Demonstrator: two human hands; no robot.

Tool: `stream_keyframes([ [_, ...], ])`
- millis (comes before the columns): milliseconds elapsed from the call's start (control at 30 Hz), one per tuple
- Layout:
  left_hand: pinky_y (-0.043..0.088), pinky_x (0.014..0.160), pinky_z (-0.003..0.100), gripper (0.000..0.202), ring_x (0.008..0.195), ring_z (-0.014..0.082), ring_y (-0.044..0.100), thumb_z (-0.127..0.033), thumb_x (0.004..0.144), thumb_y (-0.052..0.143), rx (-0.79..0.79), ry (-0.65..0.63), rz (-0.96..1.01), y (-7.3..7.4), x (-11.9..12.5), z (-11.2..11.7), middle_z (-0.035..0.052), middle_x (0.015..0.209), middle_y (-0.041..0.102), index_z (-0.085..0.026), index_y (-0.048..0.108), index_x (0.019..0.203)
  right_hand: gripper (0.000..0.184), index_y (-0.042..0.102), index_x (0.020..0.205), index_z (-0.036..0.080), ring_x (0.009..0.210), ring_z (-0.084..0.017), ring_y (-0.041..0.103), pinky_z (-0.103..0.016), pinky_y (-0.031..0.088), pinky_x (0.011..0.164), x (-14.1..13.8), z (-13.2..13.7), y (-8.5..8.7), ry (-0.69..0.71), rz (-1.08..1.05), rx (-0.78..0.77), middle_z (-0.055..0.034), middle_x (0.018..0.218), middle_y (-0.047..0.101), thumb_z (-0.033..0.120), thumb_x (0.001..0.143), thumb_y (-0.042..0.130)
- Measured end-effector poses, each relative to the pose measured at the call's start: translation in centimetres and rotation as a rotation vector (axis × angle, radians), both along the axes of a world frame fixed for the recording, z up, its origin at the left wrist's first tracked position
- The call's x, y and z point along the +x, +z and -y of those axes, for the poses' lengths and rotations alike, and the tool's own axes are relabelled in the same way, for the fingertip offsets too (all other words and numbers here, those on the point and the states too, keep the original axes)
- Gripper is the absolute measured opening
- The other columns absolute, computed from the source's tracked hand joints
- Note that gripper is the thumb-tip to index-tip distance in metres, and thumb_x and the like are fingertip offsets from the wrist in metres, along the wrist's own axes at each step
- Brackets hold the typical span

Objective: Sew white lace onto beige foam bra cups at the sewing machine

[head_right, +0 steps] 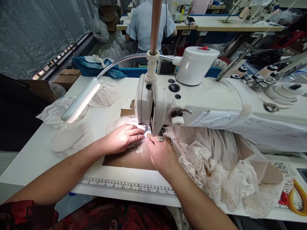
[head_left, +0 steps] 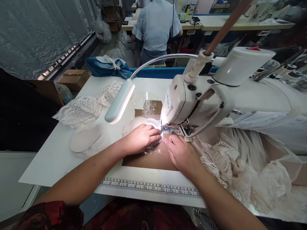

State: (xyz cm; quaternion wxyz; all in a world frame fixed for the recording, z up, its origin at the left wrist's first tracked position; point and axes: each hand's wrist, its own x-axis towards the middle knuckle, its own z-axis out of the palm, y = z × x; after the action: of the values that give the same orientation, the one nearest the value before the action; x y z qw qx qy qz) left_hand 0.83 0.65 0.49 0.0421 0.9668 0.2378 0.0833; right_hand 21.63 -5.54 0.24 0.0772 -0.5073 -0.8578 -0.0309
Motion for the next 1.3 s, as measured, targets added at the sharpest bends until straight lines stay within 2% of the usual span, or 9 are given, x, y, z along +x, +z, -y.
stream_keyframes([
  [167, 0.044, 0.089, 0.037, 0.035, 0.107, 0.0220, 0.053, -0.017, 0.095, 0.041, -0.036, -0.007, 0.040, -0.5, -0.2, -0.4, 0.0086, 0.132, 0.057, -0.017, 0.058, 0.125, 0.039, 0.064, 0.117, 0.018, 0.080, -0.021, 0.053, -0.030, 0.035, 0.066, -0.1, -0.3, -0.1, 0.002, -0.007, 0.025, -0.0079, 0.090, 0.067, 0.008, 0.084, 0.047],
  [333, 0.044, 0.088, 0.037, 0.037, 0.106, 0.0239, 0.052, -0.015, 0.091, 0.045, -0.048, 0.011, 0.055, -0.3, -0.2, -1.8, 0.0067, 0.130, 0.060, -0.017, 0.060, 0.124, 0.043, 0.063, 0.118, 0.021, 0.084, -0.022, 0.055, -0.029, 0.036, 0.064, -0.3, -0.5, -0.2, -0.067, 0.006, -0.003, -0.0080, 0.087, 0.066, 0.005, 0.082, 0.048],
  [467, 0.043, 0.084, 0.038, 0.038, 0.104, 0.0252, 0.052, -0.015, 0.090, 0.044, -0.038, 0.046, 0.057, -0.2, -0.1, -2.4, 0.0088, 0.122, 0.064, -0.016, 0.060, 0.125, 0.047, 0.061, 0.123, 0.023, 0.083, -0.021, 0.056, -0.029, 0.037, 0.065, -0.2, -0.5, -0.3, -0.080, -0.030, -0.033, -0.0079, 0.093, 0.067, 0.005, 0.082, 0.048],
  [600, 0.043, 0.084, 0.038, 0.039, 0.103, 0.0254, 0.052, -0.015, 0.090, 0.043, -0.038, 0.062, 0.049, -0.4, 0.0, -2.6, 0.0104, 0.121, 0.064, -0.017, 0.059, 0.126, 0.044, 0.062, 0.123, 0.022, 0.080, -0.020, 0.056, -0.028, 0.037, 0.064, -0.1, -0.6, -0.3, -0.071, -0.069, -0.049, -0.0068, 0.086, 0.066, 0.008, 0.084, 0.046],
  [700, 0.043, 0.085, 0.039, 0.040, 0.104, 0.0256, 0.052, -0.015, 0.090, 0.044, -0.031, 0.059, 0.052, -0.6, -0.1, -2.6, 0.0104, 0.123, 0.063, -0.016, 0.058, 0.127, 0.042, 0.063, 0.121, 0.022, 0.082, -0.020, 0.056, -0.028, 0.038, 0.063, -0.1, -0.7, -0.3, -0.068, -0.102, -0.041, -0.0068, 0.090, 0.067, 0.010, 0.085, 0.045],
  [933, 0.043, 0.092, 0.041, 0.039, 0.118, 0.0284, 0.047, -0.017, 0.089, 0.046, 0.049, 0.102, 0.009, -0.5, -0.6, -2.1, 0.0119, 0.132, 0.056, -0.015, 0.057, 0.126, 0.036, 0.065, 0.116, 0.021, 0.080, -0.019, 0.058, -0.027, 0.040, 0.065, -0.1, -0.7, 0.1, -0.082, -0.147, -0.097, -0.0068, 0.090, 0.067, 0.014, 0.088, 0.044],
  [1033, 0.046, 0.083, 0.038, 0.034, 0.108, 0.0268, 0.054, -0.021, 0.092, 0.044, 0.084, 0.159, -0.032, 0.3, -0.8, -1.2, 0.0125, 0.127, 0.058, -0.015, 0.060, 0.121, 0.037, 0.064, 0.118, 0.020, 0.079, -0.019, 0.059, -0.027, 0.041, 0.065, 0.1, -0.7, 0.2, -0.077, -0.174, -0.117, -0.0068, 0.092, 0.067, 0.014, 0.089, 0.043],
  [1100, 0.047, 0.075, 0.035, 0.031, 0.096, 0.0242, 0.057, -0.024, 0.094, 0.042, 0.072, 0.193, -0.048, 0.9, -0.8, -0.5, 0.0123, 0.117, 0.062, -0.014, 0.064, 0.114, 0.037, 0.064, 0.118, 0.019, 0.080, -0.018, 0.060, -0.026, 0.042, 0.066, 0.1, -0.6, 0.2, -0.068, -0.197, -0.121, -0.0067, 0.094, 0.068, 0.014, 0.089, 0.042],
  [1300, 0.046, 0.069, 0.028, 0.031, 0.079, 0.0176, 0.058, -0.027, 0.095, 0.041, -0.108, 0.197, -0.026, 2.1, -0.5, 0.8, 0.0075, 0.087, 0.063, -0.015, 0.069, 0.089, 0.034, 0.067, 0.110, 0.017, 0.082, -0.018, 0.062, -0.027, 0.044, 0.068, 0.2, -0.7, 0.5, -0.052, -0.219, -0.125, -0.0080, 0.098, 0.069, 0.013, 0.089, 0.040],
])
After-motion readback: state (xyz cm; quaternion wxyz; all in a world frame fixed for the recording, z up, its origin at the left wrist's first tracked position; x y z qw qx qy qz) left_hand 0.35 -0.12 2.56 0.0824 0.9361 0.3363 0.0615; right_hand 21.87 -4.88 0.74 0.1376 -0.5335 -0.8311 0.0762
